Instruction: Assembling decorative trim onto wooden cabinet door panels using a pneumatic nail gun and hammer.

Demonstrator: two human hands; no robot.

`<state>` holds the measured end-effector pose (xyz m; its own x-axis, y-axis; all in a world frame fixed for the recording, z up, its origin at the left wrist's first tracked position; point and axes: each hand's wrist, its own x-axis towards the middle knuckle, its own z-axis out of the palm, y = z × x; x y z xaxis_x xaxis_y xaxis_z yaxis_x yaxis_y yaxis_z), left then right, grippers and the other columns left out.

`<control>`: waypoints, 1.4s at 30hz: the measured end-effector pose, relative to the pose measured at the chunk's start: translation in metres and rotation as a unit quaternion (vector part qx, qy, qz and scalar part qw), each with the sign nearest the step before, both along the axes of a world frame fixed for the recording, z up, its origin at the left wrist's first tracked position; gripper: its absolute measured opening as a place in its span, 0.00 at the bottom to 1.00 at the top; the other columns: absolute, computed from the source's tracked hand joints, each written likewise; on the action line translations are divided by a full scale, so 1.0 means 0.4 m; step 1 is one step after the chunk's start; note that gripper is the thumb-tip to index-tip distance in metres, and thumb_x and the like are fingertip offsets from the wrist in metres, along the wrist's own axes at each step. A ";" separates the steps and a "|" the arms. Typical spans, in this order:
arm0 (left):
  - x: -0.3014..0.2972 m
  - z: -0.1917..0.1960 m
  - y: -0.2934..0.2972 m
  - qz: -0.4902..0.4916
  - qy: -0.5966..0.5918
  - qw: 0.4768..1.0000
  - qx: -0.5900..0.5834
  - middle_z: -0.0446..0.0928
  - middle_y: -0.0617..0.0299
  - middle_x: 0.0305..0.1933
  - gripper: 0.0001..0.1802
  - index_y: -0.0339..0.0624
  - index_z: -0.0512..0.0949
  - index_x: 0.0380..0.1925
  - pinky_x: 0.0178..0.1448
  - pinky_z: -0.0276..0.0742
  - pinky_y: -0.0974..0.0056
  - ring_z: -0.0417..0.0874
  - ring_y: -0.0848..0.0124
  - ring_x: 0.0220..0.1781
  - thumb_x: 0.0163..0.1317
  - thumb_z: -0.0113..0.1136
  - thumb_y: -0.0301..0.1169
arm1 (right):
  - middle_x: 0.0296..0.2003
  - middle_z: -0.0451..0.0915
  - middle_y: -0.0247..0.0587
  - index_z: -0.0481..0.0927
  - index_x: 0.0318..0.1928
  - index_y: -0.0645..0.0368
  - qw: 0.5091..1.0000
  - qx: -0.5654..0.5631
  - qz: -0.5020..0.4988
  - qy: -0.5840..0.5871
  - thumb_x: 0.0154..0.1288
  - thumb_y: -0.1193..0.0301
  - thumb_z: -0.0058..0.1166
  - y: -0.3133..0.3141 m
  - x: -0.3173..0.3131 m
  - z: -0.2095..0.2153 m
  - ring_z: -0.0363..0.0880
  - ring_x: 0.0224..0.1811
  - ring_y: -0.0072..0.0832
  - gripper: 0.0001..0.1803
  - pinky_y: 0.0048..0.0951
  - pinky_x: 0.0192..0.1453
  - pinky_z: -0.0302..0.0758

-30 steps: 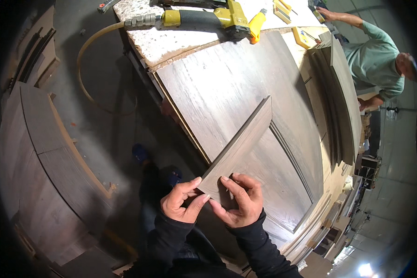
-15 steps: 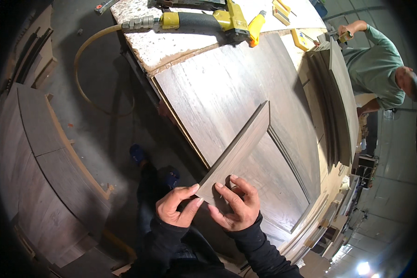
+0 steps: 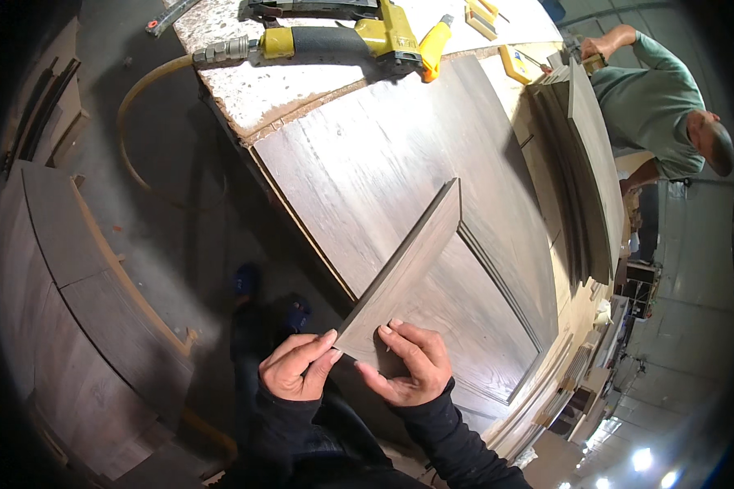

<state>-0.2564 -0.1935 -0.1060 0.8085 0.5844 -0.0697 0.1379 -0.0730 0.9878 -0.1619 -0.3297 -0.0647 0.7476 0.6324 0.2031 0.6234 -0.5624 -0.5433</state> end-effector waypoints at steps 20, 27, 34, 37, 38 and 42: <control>0.031 0.040 0.088 -0.192 0.064 0.979 -0.009 0.79 0.53 0.32 0.16 0.37 0.78 0.40 0.36 0.77 0.68 0.82 0.66 0.32 0.49 0.64 0.18 | 0.35 0.80 0.43 0.81 0.40 0.61 1.000 0.009 -0.012 0.001 0.41 0.67 0.69 -0.003 0.019 0.016 0.79 0.33 0.31 0.22 0.27 0.36 0.76; 0.036 0.032 0.095 -0.226 0.017 0.974 0.008 0.79 0.53 0.33 0.20 0.40 0.77 0.45 0.37 0.74 0.69 0.80 0.69 0.31 0.50 0.61 0.16 | 0.33 0.79 0.41 0.81 0.38 0.61 1.000 0.022 -0.018 0.004 0.39 0.67 0.70 -0.009 0.011 0.015 0.79 0.31 0.31 0.22 0.26 0.34 0.75; 0.033 0.019 0.095 -0.203 -0.010 0.979 0.011 0.78 0.56 0.31 0.18 0.39 0.78 0.42 0.31 0.74 0.74 0.79 0.75 0.27 0.50 0.61 0.15 | 0.32 0.80 0.38 0.82 0.37 0.59 0.999 0.035 -0.018 0.015 0.37 0.67 0.71 -0.003 0.009 0.005 0.78 0.30 0.30 0.21 0.26 0.35 0.74; 0.036 0.021 0.097 -0.212 -0.026 0.977 0.016 0.78 0.55 0.31 0.18 0.39 0.78 0.43 0.31 0.74 0.73 0.79 0.75 0.27 0.50 0.61 0.16 | 0.32 0.80 0.38 0.82 0.37 0.59 0.999 0.039 -0.017 0.007 0.37 0.67 0.70 -0.009 0.011 0.008 0.78 0.30 0.30 0.21 0.26 0.35 0.74; 0.036 0.017 0.101 -0.219 -0.029 0.975 0.033 0.78 0.54 0.30 0.17 0.38 0.77 0.43 0.31 0.74 0.73 0.79 0.74 0.27 0.51 0.61 0.16 | 0.32 0.80 0.38 0.82 0.37 0.59 0.999 0.039 -0.018 0.007 0.37 0.67 0.70 -0.009 0.012 0.006 0.78 0.30 0.30 0.21 0.26 0.35 0.74; 0.043 0.002 0.115 -0.241 -0.062 0.966 0.068 0.78 0.53 0.30 0.15 0.35 0.77 0.41 0.31 0.75 0.72 0.80 0.69 0.28 0.51 0.61 0.17 | 0.33 0.80 0.38 0.82 0.37 0.59 0.999 0.035 -0.015 0.009 0.37 0.67 0.70 -0.004 0.015 0.002 0.78 0.31 0.30 0.22 0.26 0.36 0.74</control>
<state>-0.2390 -0.1476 -0.1053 0.9861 0.1347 0.0968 -0.0641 -0.2287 0.9714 -0.1559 -0.3313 -0.0640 0.7698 0.5945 0.2324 0.5966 -0.5406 -0.5932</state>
